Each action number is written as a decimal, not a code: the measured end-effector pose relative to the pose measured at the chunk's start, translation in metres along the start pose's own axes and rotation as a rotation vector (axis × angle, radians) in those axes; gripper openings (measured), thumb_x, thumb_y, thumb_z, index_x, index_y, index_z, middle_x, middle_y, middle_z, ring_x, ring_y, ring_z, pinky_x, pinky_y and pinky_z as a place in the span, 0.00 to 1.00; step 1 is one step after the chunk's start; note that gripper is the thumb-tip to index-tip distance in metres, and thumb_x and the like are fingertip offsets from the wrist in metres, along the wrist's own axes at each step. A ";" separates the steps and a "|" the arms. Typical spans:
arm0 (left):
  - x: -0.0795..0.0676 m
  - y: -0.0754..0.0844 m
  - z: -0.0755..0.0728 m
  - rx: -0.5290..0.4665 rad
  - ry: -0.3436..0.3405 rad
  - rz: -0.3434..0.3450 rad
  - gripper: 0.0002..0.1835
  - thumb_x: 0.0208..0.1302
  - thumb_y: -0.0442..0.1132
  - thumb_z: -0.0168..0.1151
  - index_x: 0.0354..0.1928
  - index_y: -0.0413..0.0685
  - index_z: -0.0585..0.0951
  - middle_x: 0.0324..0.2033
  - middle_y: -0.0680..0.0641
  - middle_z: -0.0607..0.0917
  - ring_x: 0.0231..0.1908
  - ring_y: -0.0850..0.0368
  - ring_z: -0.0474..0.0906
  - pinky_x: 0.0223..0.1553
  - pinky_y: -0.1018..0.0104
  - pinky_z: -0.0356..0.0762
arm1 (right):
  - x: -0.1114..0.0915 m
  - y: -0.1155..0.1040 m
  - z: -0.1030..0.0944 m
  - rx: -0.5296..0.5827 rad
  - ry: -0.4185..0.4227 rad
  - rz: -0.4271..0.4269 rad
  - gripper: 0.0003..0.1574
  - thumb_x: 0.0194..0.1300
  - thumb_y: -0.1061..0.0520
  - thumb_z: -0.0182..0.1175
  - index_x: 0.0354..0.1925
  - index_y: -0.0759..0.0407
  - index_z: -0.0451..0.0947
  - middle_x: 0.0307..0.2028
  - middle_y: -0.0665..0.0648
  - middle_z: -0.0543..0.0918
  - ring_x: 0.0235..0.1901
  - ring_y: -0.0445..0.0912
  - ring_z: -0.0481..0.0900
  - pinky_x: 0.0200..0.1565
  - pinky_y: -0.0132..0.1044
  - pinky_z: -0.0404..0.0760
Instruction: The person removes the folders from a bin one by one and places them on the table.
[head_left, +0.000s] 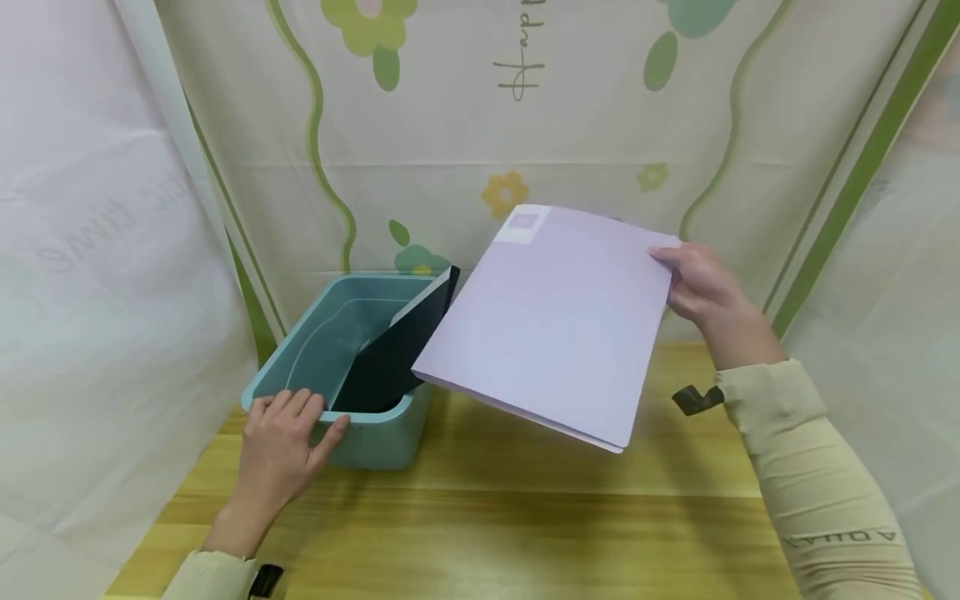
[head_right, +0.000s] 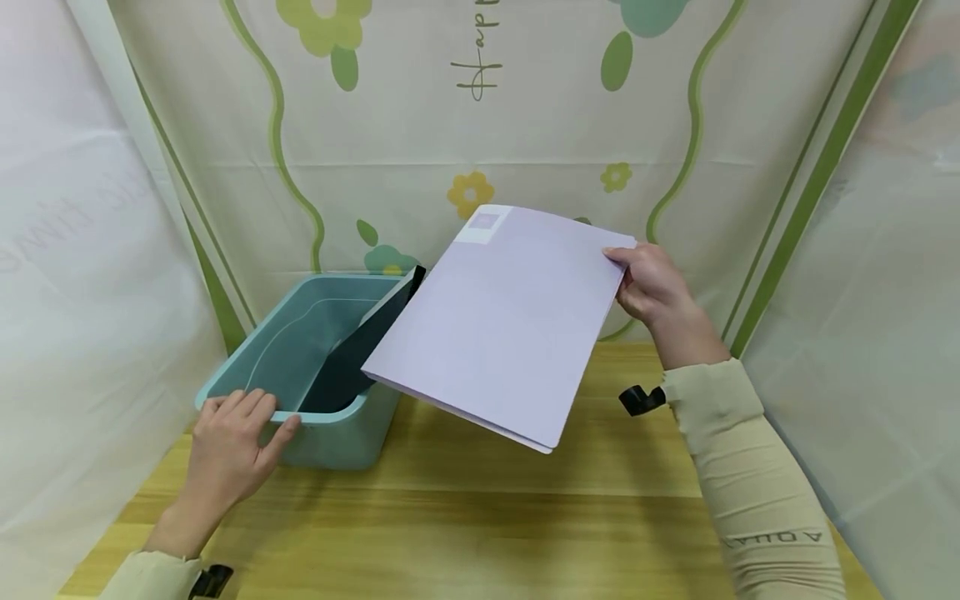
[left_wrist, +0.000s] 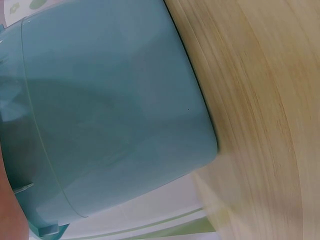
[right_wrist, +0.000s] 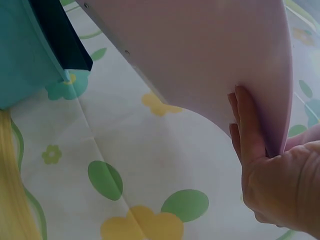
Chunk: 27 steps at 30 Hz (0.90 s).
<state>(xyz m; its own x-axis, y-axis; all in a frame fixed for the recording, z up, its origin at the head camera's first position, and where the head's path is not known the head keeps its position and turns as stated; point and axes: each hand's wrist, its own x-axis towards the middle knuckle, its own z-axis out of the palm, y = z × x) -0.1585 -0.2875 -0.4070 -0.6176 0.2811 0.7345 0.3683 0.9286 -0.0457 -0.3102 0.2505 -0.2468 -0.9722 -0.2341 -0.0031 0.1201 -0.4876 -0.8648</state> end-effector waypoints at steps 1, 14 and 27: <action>0.000 0.000 0.000 -0.001 0.002 0.000 0.35 0.76 0.69 0.36 0.30 0.44 0.74 0.27 0.45 0.77 0.30 0.44 0.70 0.40 0.41 0.69 | 0.000 0.000 -0.001 -0.008 -0.004 0.005 0.14 0.76 0.69 0.50 0.57 0.67 0.63 0.47 0.58 0.83 0.46 0.46 0.86 0.52 0.38 0.83; 0.000 -0.001 0.002 -0.002 -0.001 -0.001 0.35 0.76 0.68 0.37 0.30 0.45 0.74 0.27 0.45 0.77 0.30 0.45 0.71 0.41 0.41 0.69 | -0.002 0.000 -0.010 -0.114 -0.060 0.058 0.16 0.79 0.66 0.48 0.60 0.67 0.62 0.50 0.58 0.82 0.49 0.47 0.86 0.54 0.39 0.82; 0.000 -0.001 0.001 0.001 0.002 -0.003 0.35 0.76 0.68 0.37 0.30 0.45 0.74 0.27 0.45 0.77 0.30 0.45 0.71 0.41 0.41 0.69 | 0.003 0.019 -0.020 -0.075 -0.082 0.087 0.09 0.77 0.70 0.47 0.51 0.68 0.73 0.47 0.59 0.83 0.46 0.48 0.87 0.51 0.39 0.84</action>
<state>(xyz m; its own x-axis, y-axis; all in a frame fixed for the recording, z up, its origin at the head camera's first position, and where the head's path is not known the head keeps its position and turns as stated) -0.1599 -0.2879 -0.4078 -0.6170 0.2782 0.7361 0.3660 0.9296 -0.0446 -0.3147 0.2569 -0.2735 -0.9388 -0.3419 -0.0414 0.1849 -0.3991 -0.8980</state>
